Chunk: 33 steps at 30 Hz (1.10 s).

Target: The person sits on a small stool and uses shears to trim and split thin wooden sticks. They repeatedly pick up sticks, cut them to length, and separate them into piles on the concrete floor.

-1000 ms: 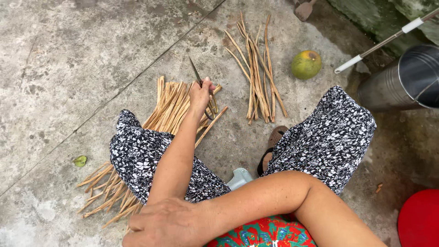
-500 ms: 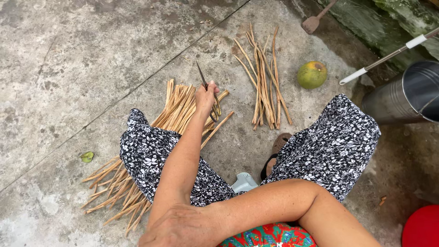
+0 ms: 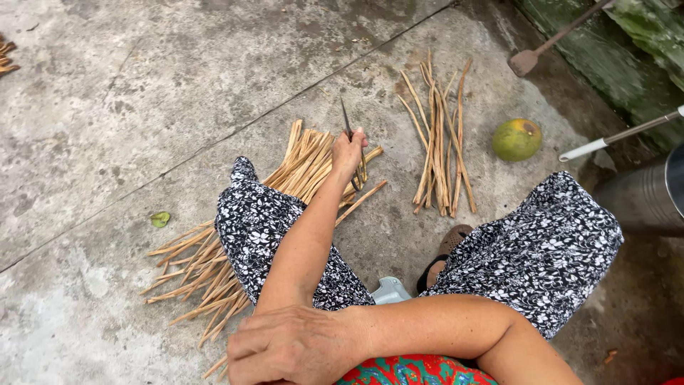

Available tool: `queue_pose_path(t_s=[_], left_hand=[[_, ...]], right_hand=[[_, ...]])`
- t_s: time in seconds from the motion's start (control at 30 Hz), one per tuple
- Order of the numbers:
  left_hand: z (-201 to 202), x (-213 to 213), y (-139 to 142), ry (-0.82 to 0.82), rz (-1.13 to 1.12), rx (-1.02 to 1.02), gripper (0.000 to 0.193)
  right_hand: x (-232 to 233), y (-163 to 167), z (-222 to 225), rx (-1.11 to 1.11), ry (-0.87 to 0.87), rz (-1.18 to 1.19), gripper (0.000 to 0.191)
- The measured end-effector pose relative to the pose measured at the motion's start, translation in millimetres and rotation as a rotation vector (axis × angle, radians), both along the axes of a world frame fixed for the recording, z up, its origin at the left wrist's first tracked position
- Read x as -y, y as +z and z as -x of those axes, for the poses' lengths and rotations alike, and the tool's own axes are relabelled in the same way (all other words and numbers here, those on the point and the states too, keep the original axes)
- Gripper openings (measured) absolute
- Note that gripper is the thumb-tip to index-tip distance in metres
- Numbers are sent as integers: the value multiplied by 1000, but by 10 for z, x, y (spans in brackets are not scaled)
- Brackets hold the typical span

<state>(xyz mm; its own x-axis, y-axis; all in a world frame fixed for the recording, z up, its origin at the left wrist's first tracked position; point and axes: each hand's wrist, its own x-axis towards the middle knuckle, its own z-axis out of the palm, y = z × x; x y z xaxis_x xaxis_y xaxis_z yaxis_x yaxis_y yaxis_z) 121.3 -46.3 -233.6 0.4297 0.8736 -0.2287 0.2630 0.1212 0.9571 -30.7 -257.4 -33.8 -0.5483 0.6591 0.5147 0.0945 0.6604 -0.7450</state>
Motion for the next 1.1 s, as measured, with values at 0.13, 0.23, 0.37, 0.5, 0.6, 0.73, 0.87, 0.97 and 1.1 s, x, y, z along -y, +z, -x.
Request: queue_pose_path(t_s=[0.13, 0.23, 0.37, 0.5, 0.6, 0.73, 0.87, 0.97, 1.1], left_hand=[[23, -5, 29, 1, -49, -59, 38], [45, 4, 52, -11, -58, -78, 40], [68, -5, 102, -26, -4, -80, 41], [82, -9, 129, -43, 73, -80, 41], [89, -16, 125, -51, 54, -76, 41], [100, -40, 124, -52, 40, -42, 41], [117, -42, 151, -47, 8, -56, 40], [129, -28, 201, -44, 22, -47, 42], [146, -23, 257, -35, 72, -26, 41]], right_hand=[[-22, 58, -26, -36, 35, 46, 13], [-6, 79, -52, 18, 59, 96, 10], [-12, 62, -30, 35, 46, 17, 11], [-8, 42, -15, -7, 37, 15, 12], [4, 26, -40, 7, 65, 65, 13], [13, -9, -58, 16, 72, 72, 9], [-27, -32, -31, -21, 27, -30, 12], [-30, -8, -35, -48, 33, 5, 15], [-13, -31, -142, 48, 11, 109, 21]])
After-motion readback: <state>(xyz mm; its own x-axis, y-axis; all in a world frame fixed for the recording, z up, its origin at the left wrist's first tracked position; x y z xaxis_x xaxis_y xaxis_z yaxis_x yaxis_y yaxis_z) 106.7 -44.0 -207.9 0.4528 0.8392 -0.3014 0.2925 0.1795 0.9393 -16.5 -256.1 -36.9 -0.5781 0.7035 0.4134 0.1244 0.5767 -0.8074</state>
